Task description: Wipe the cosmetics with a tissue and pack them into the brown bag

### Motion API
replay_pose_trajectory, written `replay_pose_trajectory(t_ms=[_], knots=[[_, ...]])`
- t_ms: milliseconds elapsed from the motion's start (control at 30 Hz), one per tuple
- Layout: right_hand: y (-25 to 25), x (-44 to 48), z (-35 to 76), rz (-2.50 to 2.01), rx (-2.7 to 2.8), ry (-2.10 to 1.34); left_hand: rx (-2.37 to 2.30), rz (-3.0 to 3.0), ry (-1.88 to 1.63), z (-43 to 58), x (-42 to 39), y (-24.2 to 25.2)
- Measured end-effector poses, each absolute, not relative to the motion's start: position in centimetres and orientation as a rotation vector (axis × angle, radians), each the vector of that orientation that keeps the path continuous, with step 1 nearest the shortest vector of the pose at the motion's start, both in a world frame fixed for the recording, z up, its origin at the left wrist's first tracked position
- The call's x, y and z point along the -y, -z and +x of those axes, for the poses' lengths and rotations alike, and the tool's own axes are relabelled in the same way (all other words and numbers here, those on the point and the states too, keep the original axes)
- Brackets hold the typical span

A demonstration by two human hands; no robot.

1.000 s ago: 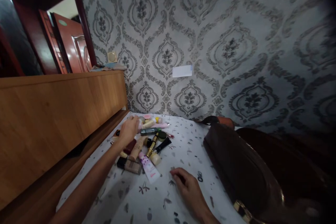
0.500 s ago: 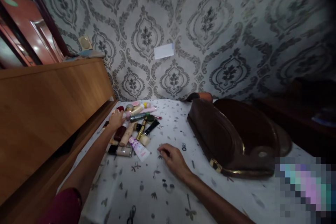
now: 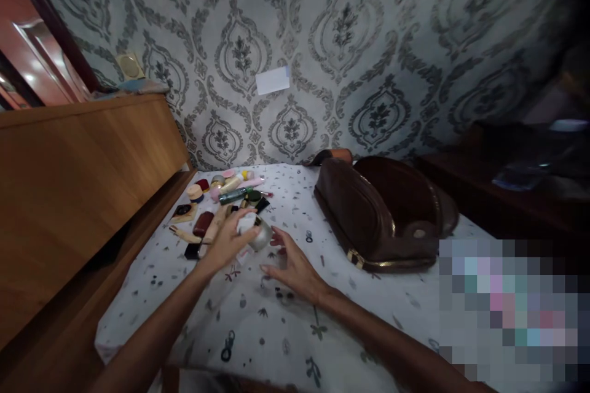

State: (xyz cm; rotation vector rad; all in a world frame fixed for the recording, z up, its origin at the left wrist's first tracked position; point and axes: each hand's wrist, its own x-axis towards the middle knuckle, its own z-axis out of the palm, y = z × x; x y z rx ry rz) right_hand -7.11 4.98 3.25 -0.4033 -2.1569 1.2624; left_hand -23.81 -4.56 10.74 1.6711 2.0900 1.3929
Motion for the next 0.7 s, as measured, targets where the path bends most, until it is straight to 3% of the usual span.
replay_pose_trajectory(t_ms=[200,433,700], knots=[[-3.2,-4.9,-5.6,-0.396,2.145,-1.29,-1.88,1.654,-1.285,-18.3,5.2,-7.1],[-3.0,-5.3,-5.1,-0.486,2.263,-1.342,-2.212,1.532,-1.277,-20.7,5.0,-8.2],[-3.2,-6.5,-4.1,-0.388,2.4,-1.134,-1.97,2.139,-1.206,-19.0,4.4,-6.6]])
